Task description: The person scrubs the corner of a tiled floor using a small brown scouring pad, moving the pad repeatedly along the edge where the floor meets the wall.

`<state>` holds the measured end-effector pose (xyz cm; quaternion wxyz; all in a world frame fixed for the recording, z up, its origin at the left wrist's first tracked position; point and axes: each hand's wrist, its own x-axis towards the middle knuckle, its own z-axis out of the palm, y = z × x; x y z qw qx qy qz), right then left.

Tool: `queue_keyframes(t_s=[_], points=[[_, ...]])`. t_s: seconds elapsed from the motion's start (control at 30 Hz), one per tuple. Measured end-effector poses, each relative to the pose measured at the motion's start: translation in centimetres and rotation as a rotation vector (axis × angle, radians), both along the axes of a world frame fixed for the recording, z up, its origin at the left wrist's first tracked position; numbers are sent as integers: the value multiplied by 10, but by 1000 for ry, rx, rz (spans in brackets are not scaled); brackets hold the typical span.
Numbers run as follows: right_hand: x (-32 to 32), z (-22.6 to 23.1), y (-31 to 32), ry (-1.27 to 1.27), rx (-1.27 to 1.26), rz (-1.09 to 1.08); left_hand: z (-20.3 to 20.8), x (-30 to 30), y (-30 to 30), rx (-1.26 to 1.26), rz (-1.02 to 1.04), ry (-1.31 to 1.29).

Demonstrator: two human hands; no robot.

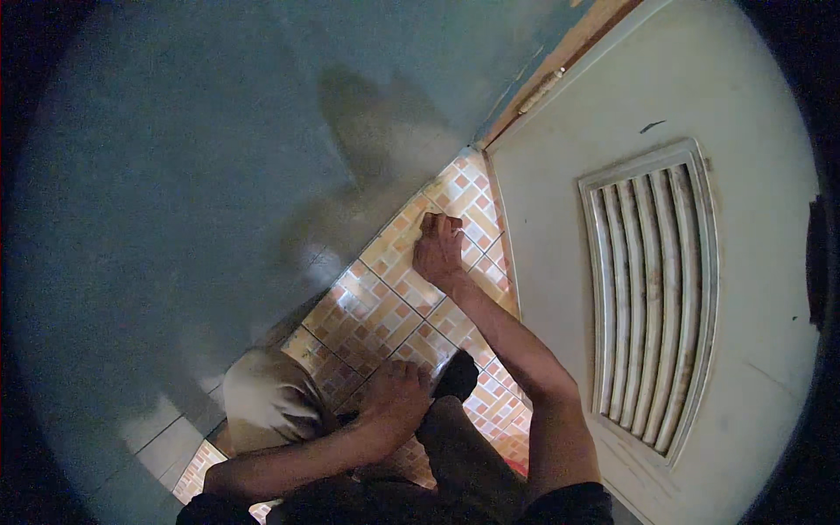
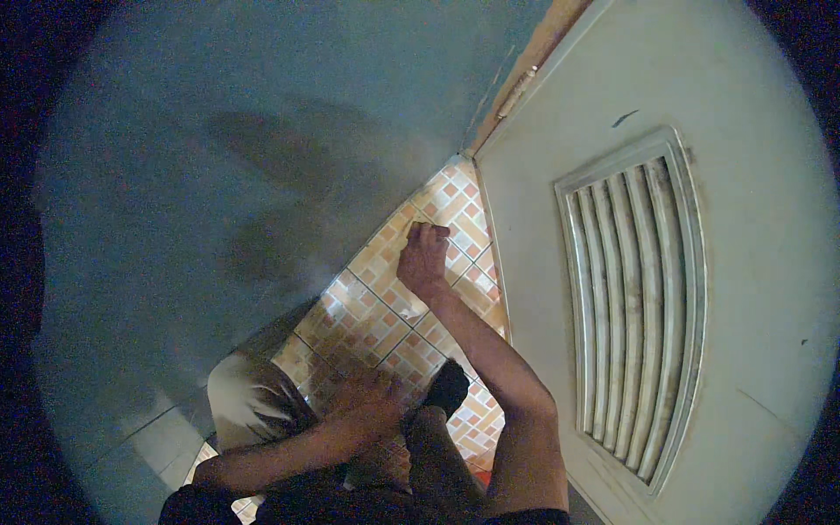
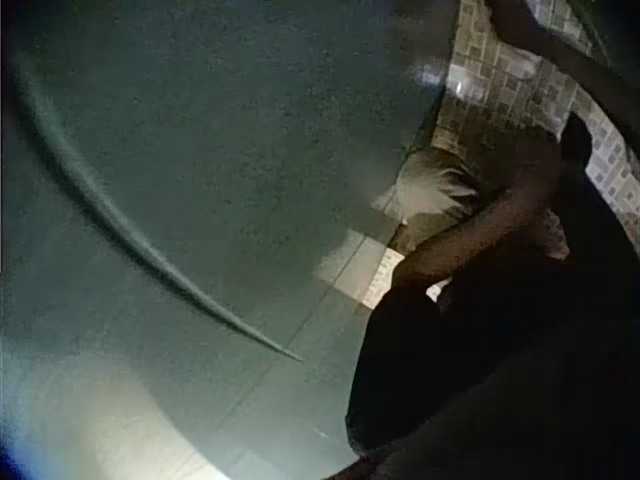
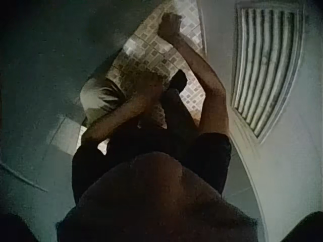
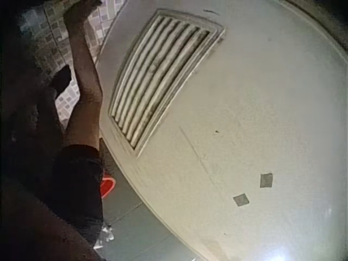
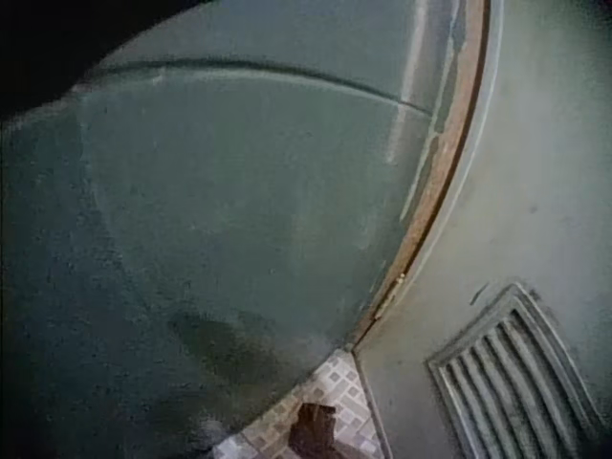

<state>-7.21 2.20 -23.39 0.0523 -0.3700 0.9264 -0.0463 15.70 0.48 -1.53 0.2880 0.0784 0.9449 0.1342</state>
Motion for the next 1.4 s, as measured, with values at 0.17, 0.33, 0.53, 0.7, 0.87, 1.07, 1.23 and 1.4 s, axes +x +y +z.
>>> queue_keyframes(t_s=[0.17, 0.33, 0.53, 0.7, 0.87, 1.07, 1.23, 1.4], points=[[-25, -12, -10, 5, -142, -35, -8, 7, 2, 59, 129, 111], [-8, -5, -10, 5, 13, -30, -18, 11, -3, 141, 88, 100], [-34, -26, -6, 0, -42, -26, -9, 5, 3, 121, 104, 145], [-8, -7, -5, -4, -43, 17, -6, 7, -7, 86, 35, 121], [-24, -11, 3, 70, -91, -27, -9, 4, 1, 135, 71, 173], [-7, 18, -1, 52, -47, 80, -23, 19, -3, 24, 22, 192], [-24, 5, 4, 62, -11, 12, -5, 7, -3, 107, -69, 226], [-27, -38, 2, 277, -52, 60, -4, 1, -5, 98, 5, 53]])
